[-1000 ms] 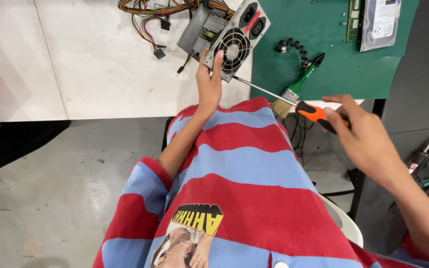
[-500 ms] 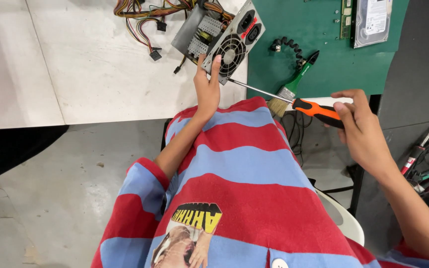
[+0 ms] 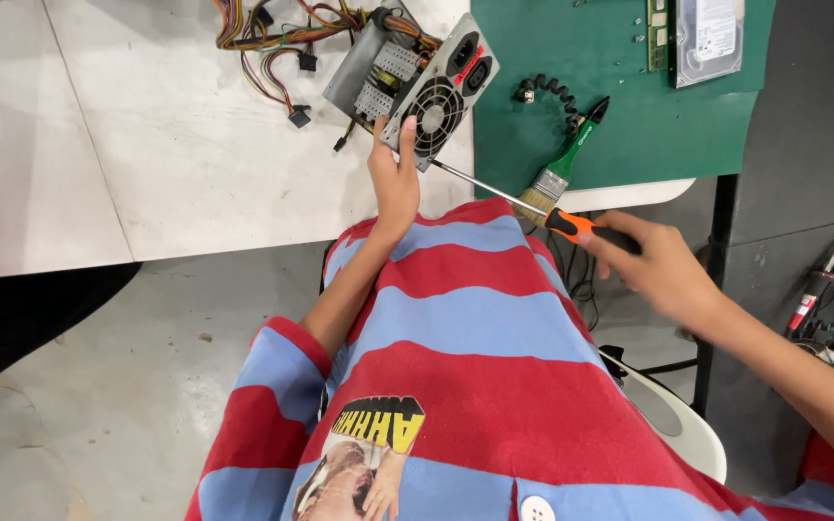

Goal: Disassembling a computer power supply unit by removing screws from the fan and outer casing using a screwdriver, then opening the metal enclosure.

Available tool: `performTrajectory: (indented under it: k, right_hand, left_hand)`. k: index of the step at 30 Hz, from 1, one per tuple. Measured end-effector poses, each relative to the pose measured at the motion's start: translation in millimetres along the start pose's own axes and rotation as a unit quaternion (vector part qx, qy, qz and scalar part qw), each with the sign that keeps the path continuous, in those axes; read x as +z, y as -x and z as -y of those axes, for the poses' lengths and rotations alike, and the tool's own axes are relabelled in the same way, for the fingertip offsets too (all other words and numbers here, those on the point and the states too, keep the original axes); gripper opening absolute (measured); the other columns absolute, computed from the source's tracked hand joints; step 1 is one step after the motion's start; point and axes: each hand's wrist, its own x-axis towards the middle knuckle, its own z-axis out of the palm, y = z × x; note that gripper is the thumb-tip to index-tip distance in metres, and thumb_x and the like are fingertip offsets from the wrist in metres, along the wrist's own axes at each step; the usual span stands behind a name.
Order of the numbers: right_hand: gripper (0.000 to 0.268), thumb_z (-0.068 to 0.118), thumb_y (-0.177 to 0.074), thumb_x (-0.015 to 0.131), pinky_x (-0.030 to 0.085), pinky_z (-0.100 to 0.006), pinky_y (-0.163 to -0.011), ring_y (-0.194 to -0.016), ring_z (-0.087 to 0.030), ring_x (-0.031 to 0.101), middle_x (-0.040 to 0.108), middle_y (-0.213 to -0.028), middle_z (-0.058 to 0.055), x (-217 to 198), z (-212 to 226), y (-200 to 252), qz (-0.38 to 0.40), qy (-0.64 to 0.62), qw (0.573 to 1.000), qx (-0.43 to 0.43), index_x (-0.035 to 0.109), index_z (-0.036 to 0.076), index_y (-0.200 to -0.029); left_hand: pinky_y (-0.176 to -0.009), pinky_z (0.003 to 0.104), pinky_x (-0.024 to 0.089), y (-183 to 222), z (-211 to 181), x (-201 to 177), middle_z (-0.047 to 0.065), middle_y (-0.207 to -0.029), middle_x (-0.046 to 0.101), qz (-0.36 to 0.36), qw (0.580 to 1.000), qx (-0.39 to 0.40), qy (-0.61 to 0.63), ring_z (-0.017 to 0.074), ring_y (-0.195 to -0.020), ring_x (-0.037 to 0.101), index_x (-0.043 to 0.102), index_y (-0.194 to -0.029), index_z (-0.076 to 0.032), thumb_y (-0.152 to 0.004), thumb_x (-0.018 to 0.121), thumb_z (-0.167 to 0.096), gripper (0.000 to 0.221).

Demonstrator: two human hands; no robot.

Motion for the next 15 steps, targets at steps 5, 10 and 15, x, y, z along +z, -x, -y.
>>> performTrajectory:
  k: [5,10,15]
  right_hand:
    - [0.037,0.001,-0.09,0.058,0.026,-0.022,-0.047,-0.056,-0.008,0.04,0.054,-0.085,0.008,-2,-24,-5,-0.331,0.751,0.397,-0.411,0.07,0.019,-0.119]
    - [0.056,0.048,-0.093,0.068,0.035,-0.039,-0.048,-0.059,-0.026,0.047,0.055,-0.078,-0.006,-9,30,-15,-0.092,0.405,0.906,-0.077,0.048,0.01,-0.128]
    - [0.037,0.042,-0.091,0.075,0.03,-0.033,-0.047,-0.05,-0.02,0.04,0.054,-0.061,-0.01,-17,56,-8,-0.023,0.259,0.965,0.042,0.08,0.009,-0.106]
  left_hand:
    - [-0.054,0.026,0.029,1,-8,2,-0.007,-0.061,0.016,-0.002,0.999,-0.036,0.025,0.0055,-0.054,0.025,0.032,-0.157,0.007,-0.097,0.044,-0.061,0.092]
    - [-0.052,0.027,0.026,3,-8,2,-0.007,-0.059,0.015,0.004,0.999,-0.031,0.008,0.0061,-0.052,0.023,0.029,-0.157,0.01,-0.098,0.044,-0.059,0.092]
    - [-0.052,0.027,0.025,2,-10,0,-0.007,-0.059,0.016,0.013,0.999,-0.03,0.014,0.0059,-0.053,0.023,0.03,-0.158,0.008,-0.098,0.043,-0.06,0.092]
